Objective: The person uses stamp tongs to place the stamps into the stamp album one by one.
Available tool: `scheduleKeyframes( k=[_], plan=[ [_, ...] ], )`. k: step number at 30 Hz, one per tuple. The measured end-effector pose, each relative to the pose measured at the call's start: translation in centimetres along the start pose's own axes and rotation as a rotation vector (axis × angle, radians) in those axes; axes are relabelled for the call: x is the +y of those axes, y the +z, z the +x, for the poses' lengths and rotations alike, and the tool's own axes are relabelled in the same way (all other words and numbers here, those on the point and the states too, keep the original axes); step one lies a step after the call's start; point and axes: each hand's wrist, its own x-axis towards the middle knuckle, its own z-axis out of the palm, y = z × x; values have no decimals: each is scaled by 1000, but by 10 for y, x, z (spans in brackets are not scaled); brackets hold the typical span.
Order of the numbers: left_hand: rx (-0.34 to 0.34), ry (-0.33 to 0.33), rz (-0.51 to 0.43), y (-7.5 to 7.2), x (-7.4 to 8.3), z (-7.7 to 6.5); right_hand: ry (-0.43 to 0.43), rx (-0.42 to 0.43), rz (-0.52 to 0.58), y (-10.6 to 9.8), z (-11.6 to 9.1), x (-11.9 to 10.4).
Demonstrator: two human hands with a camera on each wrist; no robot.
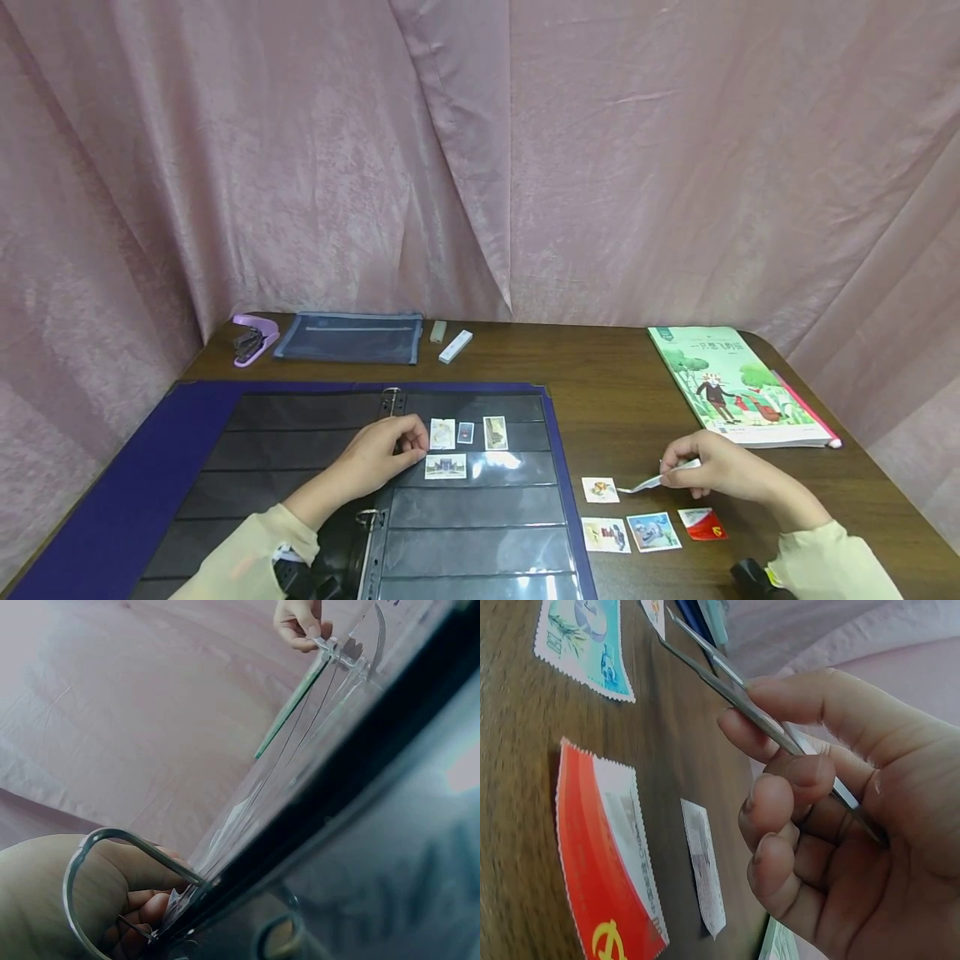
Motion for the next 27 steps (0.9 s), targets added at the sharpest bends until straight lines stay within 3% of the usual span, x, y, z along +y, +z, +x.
scheduleKeyframes(
  k=[27],
  plan=[
    [5,0,-10,1,-2,-1,-60,-66,43,11,16,-6]
  ],
)
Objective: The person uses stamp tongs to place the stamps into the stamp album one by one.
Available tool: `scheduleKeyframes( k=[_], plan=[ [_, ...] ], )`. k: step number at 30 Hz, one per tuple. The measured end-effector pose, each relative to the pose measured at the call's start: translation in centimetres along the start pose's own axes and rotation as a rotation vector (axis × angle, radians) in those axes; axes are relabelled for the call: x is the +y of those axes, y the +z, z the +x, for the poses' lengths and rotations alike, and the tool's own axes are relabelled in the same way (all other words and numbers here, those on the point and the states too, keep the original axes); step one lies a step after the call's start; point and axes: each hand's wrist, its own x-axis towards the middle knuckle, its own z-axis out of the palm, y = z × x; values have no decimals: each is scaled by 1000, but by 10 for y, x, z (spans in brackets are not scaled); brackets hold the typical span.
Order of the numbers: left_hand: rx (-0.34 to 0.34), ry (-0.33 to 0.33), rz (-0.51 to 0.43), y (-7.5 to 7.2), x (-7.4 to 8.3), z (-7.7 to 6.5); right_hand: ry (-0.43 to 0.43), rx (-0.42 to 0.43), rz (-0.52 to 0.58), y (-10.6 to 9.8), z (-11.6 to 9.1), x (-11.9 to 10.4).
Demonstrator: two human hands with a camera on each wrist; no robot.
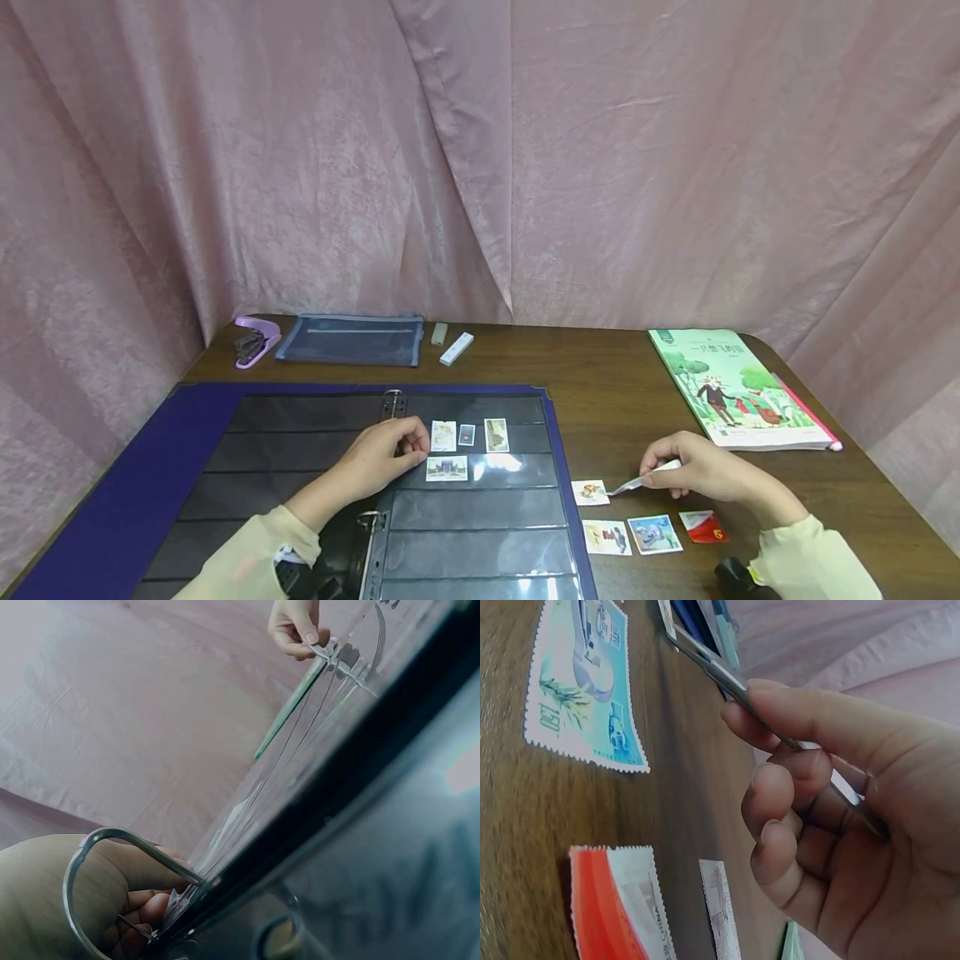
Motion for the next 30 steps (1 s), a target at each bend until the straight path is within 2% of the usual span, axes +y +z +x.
scheduleKeyframes(
  k=[5,12,24,30],
  plan=[
    [-7,-7,-3,0,1,0,4,16,-16,0,-1,-1],
    [-3,-3,1,0,1,-1,-41,43,-48,-5,-5,-7],
    [3,8,-7,0,1,0,-73,68,-31,-15,-5,-18],
    [4,8,-8,0,-1,0,-32,100,-66,-16,4,-27]
  ],
)
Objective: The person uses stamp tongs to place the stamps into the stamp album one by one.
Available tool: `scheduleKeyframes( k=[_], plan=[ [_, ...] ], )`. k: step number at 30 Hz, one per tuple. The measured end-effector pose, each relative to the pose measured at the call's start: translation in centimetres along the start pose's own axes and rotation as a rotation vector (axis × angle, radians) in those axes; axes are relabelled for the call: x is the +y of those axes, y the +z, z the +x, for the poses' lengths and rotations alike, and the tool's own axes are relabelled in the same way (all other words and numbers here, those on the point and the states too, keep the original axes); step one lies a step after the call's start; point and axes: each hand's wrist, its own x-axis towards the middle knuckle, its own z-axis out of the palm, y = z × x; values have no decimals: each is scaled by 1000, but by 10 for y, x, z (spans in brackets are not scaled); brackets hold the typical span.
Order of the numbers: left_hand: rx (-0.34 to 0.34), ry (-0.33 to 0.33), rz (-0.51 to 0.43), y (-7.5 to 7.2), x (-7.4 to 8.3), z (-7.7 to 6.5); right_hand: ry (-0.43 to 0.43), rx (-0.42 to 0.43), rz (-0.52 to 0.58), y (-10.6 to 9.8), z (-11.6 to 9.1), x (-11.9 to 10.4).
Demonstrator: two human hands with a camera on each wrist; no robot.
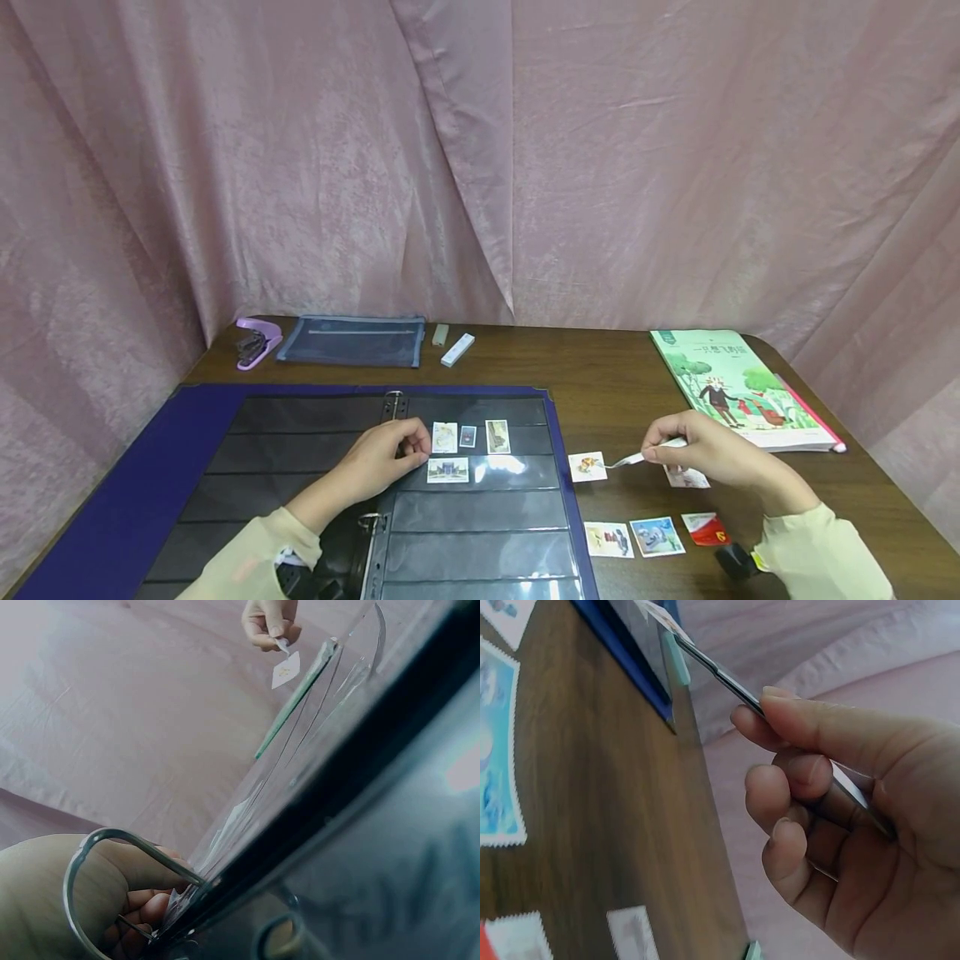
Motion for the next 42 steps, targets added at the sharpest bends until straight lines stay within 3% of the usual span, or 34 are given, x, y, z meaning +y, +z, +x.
scheduleKeyframes(
  k=[13,21,42],
  plan=[
    [-3,5,-9,0,0,0,69,12,-44,5,29,-16],
    [-16,7,-32,1,0,0,16,23,-1,15,48,-21],
    [-16,21,-24,0,1,0,-13,31,22,38,87,-24]
  ],
)
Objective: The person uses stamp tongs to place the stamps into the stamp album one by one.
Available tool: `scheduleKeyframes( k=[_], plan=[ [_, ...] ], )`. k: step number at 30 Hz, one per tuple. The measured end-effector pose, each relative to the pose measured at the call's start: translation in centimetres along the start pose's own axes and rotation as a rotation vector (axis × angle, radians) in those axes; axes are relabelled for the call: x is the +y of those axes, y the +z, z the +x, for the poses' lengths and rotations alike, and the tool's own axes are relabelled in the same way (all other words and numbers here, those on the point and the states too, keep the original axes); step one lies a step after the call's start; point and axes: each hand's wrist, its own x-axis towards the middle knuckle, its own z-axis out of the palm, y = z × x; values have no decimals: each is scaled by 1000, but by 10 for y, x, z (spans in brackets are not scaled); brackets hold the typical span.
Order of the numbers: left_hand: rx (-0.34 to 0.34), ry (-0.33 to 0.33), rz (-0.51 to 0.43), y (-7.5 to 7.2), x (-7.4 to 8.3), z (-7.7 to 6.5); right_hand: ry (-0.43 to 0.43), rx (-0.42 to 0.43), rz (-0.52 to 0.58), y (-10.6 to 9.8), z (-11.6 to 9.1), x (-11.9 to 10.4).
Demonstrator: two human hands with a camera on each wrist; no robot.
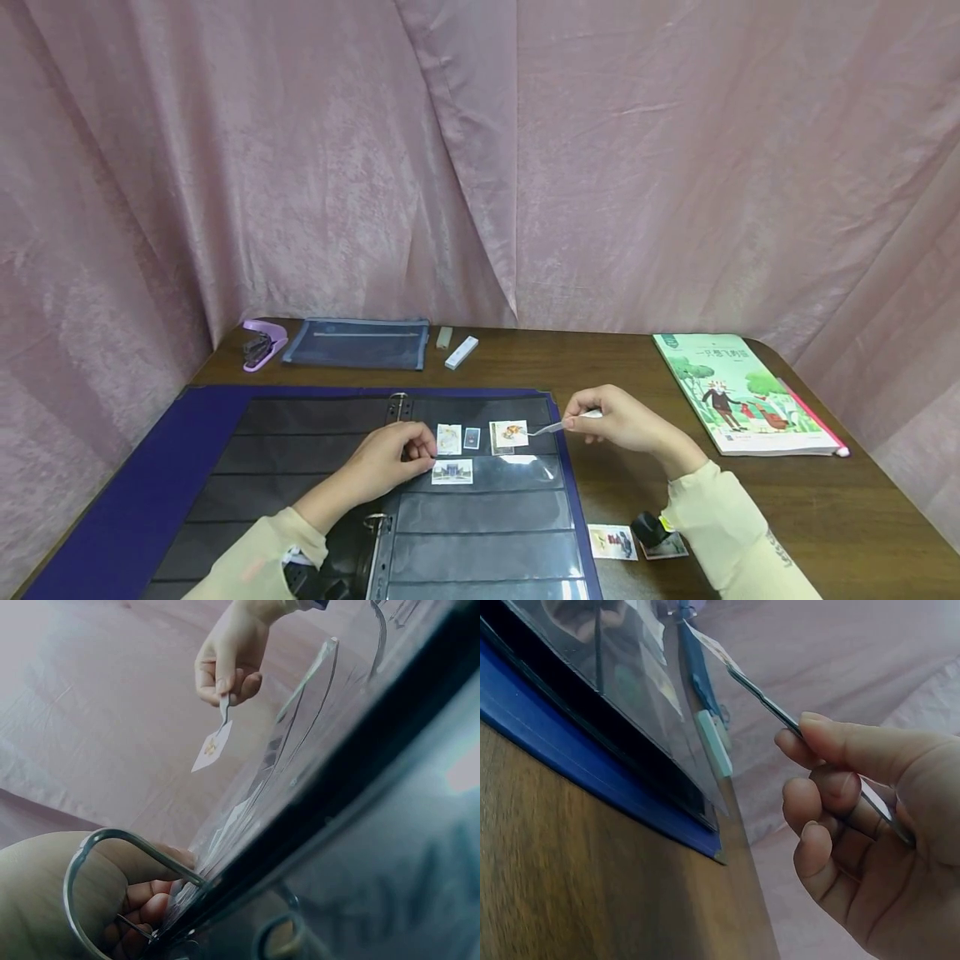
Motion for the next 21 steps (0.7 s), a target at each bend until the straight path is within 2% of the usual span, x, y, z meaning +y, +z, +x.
scheduleKeyframes(
  k=[8,21],
  plan=[
    [-27,-4,6,-1,1,1,-9,-16,-13,8,11,2],
    [-17,6,14,-1,3,-1,-34,-12,-18,17,18,-2]
  ],
)
